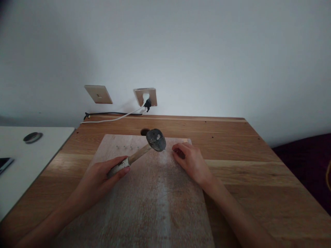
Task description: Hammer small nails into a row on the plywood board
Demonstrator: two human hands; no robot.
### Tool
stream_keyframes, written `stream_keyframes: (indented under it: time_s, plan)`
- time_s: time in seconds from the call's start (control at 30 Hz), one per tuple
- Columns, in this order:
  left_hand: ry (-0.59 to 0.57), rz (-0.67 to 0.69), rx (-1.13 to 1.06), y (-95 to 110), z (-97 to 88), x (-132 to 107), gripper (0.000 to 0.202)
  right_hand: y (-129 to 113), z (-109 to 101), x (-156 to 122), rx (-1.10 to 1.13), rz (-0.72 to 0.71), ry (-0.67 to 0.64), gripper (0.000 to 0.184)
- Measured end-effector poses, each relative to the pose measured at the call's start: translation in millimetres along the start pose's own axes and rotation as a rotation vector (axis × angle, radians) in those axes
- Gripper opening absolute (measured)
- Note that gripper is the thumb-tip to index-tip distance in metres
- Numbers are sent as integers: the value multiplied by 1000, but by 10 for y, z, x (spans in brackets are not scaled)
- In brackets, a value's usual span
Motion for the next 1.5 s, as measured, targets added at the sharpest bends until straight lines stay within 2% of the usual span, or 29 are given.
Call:
stream_keyframes:
  time_s: [0.3,0.57,0.8,0.97,1.07,1.2,1.4,1.5]
  plan:
    - [-55,93,4,187,91,104,39,-14,-11,8,-17,36,-10,11]
    - [-157,120,35,325,234,216,37,98,-234,-132,-4,95,36,25]
    - [-105,111,53,310,333,199,36,110,-295,-286,22,111,78,32]
    - [-30,148,154,241,289,-116,39,66,-364,-423,32,133,148,31]
    - [104,258,278,156,317,-417,41,61,-411,-563,66,190,209,32]
    - [270,403,397,120,450,-727,39,30,-410,-757,151,275,241,34]
    - [256,460,595,133,715,-914,45,-182,-328,-987,236,389,245,31]
    - [279,513,618,146,746,-939,47,-340,-292,-1107,210,403,238,33]
Point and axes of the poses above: each hand's wrist, its own x-axis towards the middle knuckle, its own z-axis out of the palm, y = z × x, the point moved 2 cm from there along x, towards the middle knuckle, and after that the axes turned 6 degrees about x, right-handed, at the moved point
